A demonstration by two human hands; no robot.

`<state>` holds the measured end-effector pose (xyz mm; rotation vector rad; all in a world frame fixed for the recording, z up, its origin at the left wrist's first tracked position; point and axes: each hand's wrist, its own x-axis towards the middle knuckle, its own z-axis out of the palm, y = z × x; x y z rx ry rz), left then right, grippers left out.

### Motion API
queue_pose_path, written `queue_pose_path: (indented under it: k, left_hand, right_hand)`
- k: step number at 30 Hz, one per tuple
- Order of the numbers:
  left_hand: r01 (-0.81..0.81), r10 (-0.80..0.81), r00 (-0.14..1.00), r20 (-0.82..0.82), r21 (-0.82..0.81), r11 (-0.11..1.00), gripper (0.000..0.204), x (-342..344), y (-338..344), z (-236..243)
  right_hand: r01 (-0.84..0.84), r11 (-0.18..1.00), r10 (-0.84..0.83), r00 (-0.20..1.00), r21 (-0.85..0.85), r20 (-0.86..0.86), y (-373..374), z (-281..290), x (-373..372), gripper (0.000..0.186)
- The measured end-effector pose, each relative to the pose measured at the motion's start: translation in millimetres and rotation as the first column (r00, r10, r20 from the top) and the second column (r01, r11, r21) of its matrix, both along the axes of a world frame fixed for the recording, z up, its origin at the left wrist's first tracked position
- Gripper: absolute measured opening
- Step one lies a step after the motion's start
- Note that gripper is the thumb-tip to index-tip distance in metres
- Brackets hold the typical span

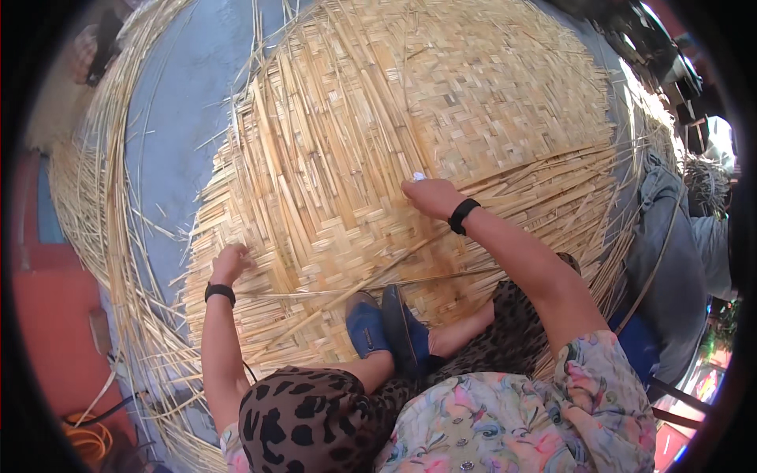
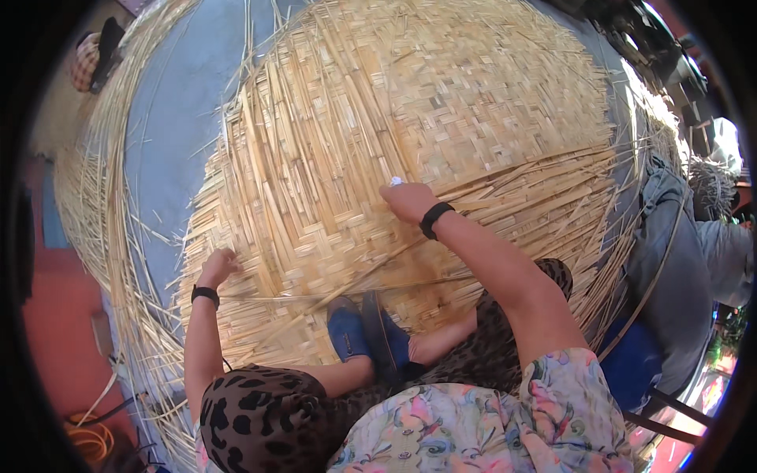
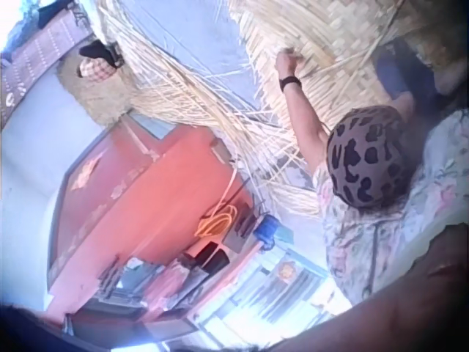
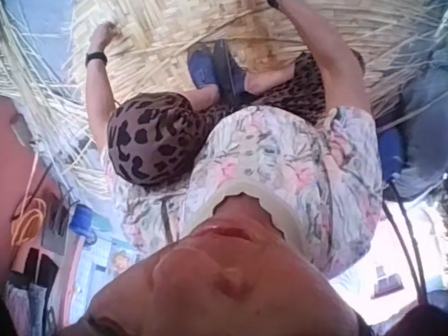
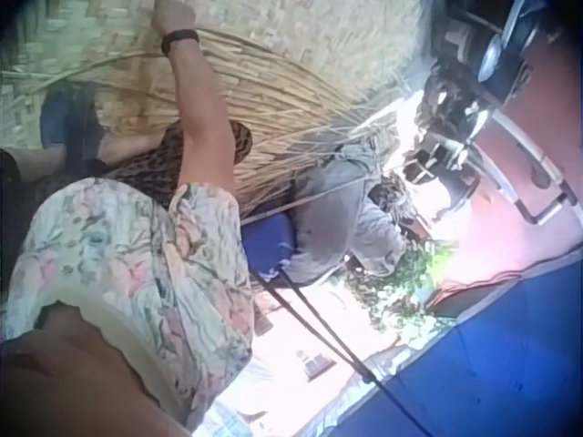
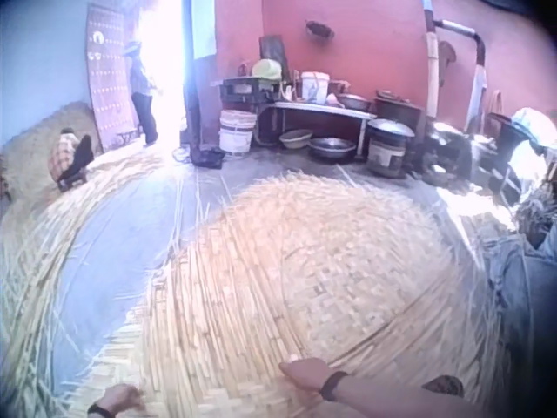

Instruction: The recorder is weaving bamboo strips into a large circular mat, using a small tool to guide and tighten the weave.

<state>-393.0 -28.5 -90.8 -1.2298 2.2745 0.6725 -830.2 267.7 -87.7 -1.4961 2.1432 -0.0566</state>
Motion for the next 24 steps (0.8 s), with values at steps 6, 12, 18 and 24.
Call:
queue_pose_path:
  k: [6, 12, 18, 24]
  left_hand:
    - [0.006, 0.004, 0.997, 0.083, -0.122, 0.992, 0.061, 78.0, -7.8, 209.9]
    - [0.686, -0.076, 0.599, 0.797, -0.462, 0.562, 0.022, 73.3, -32.6, 404.4]
    - [0.359, -0.155, 0.794, -0.588, 0.249, 0.899, 0.06, -235.1, 106.1, 170.3]
    - [0.096, -0.272, 0.813, -0.515, -0.343, 0.934, 0.067, -325.1, 229.3, -3.0]
  right_hand:
    - [-0.109, 0.984, 0.122, 0.989, 0.142, -0.079, 82.5, 89.1, -75.0, 0.056]
    - [-0.162, 0.927, -0.138, 0.691, -0.338, -0.709, 215.4, 66.2, -184.7, 0.01]
    - [0.321, 0.858, -0.511, 0.623, -0.401, -0.593, 265.1, 133.6, -237.4, 0.006]
    - [-0.474, 0.443, -0.186, 0.782, -0.761, -0.595, 48.7, 289.9, -113.7, 0.007]
